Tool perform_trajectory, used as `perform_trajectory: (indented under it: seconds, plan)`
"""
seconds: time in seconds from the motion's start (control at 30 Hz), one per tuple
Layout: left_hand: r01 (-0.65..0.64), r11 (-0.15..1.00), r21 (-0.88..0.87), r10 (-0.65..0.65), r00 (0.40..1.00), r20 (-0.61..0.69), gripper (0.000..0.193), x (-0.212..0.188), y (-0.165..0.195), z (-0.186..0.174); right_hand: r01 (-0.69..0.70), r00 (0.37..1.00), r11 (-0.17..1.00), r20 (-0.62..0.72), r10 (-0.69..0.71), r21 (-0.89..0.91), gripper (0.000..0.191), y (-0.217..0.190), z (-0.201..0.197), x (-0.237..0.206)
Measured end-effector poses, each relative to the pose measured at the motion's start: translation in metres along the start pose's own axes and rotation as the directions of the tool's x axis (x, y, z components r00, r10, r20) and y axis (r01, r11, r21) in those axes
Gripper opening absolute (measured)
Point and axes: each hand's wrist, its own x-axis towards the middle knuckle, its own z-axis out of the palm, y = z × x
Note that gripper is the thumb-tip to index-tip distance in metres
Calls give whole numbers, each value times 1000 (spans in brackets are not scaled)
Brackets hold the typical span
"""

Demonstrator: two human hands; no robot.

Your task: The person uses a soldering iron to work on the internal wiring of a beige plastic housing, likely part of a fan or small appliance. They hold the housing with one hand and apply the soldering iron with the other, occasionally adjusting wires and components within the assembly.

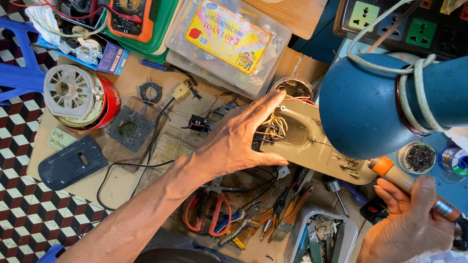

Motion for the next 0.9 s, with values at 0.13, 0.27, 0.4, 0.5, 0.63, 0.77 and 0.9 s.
perform_trajectory:
  seconds: [0.13, 0.27, 0.4, 0.5, 0.63, 0.77, 0.9]
  plan:
    - [-5, 1000, 7, 5, 1000, -9, 114, 0, 0, -2, -31, 999, 999, 23, 30, 15, 29, 0, 1, 1]
    - [8, 1000, 20, -8, 1000, 0, 115, -1, 0, -2, 4, 999, 999, 42, -3, -42, 26, -5, -1, 1]
    - [7, 1000, -11, -7, 1000, -4, 115, 0, 0, 0, 22, 998, 1000, 59, -21, -21, 25, -5, -1, 1]
    - [14, 1000, -2, -14, 1000, -3, 116, -1, -2, 1, 13, 998, 999, 54, -11, -50, 24, -3, -1, 1]
    - [25, 1000, 17, -25, 1000, 13, 117, 0, -3, 2, 48, 995, 997, 93, -42, -54, 23, -2, -5, 2]
    - [36, 999, 14, -36, 999, 17, 117, -1, -3, 2, 78, 988, 995, 140, -68, -69, 28, -1, -8, 4]
    - [28, 1000, 0, -28, 1000, 15, 117, 0, -2, 2, 98, 980, 993, 178, -85, -61, 25, -4, -8, 4]
